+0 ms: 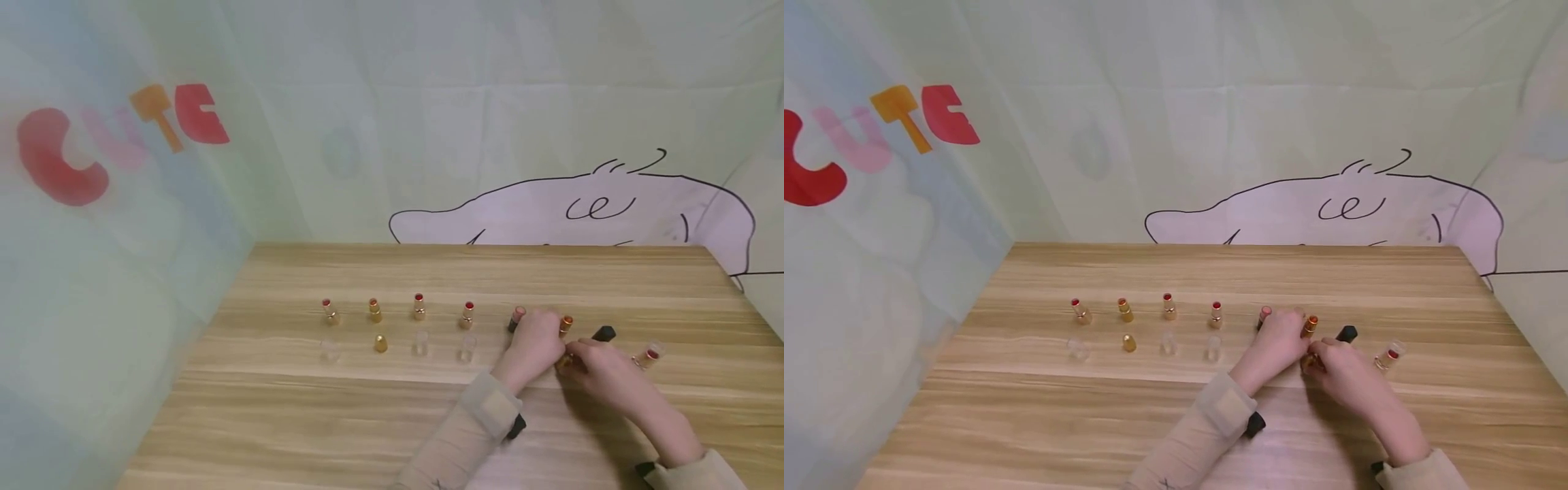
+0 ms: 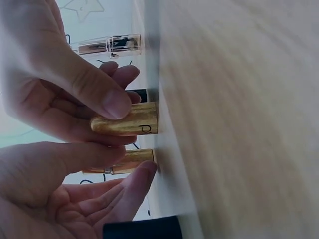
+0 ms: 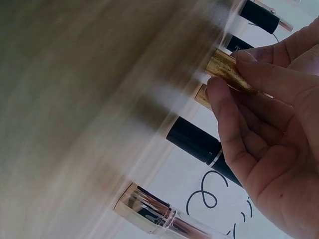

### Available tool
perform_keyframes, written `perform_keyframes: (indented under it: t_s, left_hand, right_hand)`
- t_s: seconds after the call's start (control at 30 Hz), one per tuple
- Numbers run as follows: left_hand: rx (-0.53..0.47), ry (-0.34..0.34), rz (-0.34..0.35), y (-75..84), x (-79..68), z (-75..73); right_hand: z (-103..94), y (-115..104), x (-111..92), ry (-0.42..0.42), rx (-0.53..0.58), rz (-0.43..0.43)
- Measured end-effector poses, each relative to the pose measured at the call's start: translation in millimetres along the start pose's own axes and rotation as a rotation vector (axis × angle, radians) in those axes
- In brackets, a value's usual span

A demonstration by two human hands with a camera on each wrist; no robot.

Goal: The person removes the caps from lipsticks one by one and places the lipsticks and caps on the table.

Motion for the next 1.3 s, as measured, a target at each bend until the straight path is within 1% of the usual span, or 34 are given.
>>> perform_keyframes:
  t_s: [0.13,0.27,0.37,0.47,0.6,0.67,0.7,0.8,0.87,0.9,1.0,1.07,1.1,1.2,1.3]
  left_hand:
    - [-0.031,0.017,0.02,0.3,-3.1,-2.6]
    - [-0.037,0.021,0.023,0.8,-5.7,-4.2]
    - [-0.026,0.016,0.018,2.3,-8.1,-6.6]
    - [-0.006,0.02,-0.005,3.1,-10.9,-11.7]
    - [0.01,0.03,-0.026,3.7,-13.4,-19.3]
    - [0.015,0.032,-0.013,4.7,-12.9,-20.9]
    - [0.012,0.024,-0.003,5.3,-11.5,-20.2]
    - [0.004,-0.016,0.057,9.2,-4.5,-11.9]
    - [-0.002,-0.067,0.098,15.6,1.7,-3.4]
    - [-0.006,-0.105,0.109,18.1,4.4,0.7]
    - [0.003,-0.186,0.139,24.2,8.9,6.9]
    - [0.021,-0.233,0.159,23.8,8.5,9.3]
    - [0.031,-0.253,0.178,24.2,8.0,10.2]
    - [0.078,-0.292,0.263,27.7,4.7,13.0]
    - [0.119,-0.305,0.349,33.3,0.1,17.6]
  right_hand:
    - [-1.4,0.3,-0.3,0.014,0.004,-0.008]
    - [-8.4,-1.5,-3.0,0.07,-0.022,-0.045]
    - [-19.4,-3.0,-7.5,0.131,-0.068,-0.07]
    - [-31.8,-4.0,-11.6,0.177,-0.099,-0.084]
    - [-47.0,-3.3,-14.0,0.202,-0.097,-0.088]
    - [-53.1,-2.0,-14.4,0.208,-0.092,-0.087]
    - [-55.0,-0.2,-14.6,0.204,-0.083,-0.078]
    - [-61.3,3.6,-15.1,0.214,-0.071,-0.059]
    - [-67.1,7.8,-18.8,0.22,-0.064,-0.036]
    - [-70.2,9.4,-21.1,0.23,-0.06,-0.03]
    - [-78.9,12.3,-29.3,0.25,-0.044,-0.015]
    - [-78.7,11.2,-32.9,0.251,-0.042,-0.025]
    - [-76.6,11.5,-34.2,0.239,-0.039,-0.025]
    - [-67.3,12.6,-36.6,0.192,-0.037,-0.012]
    - [-58.3,15.4,-38.4,0.158,-0.03,0.019]
Point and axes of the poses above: each hand's wrist, its own x-axis towards the middle knuckle, its own z-axis out of the palm, y = z × x, the point moved 10 cm from there along x, towards the middle knuckle
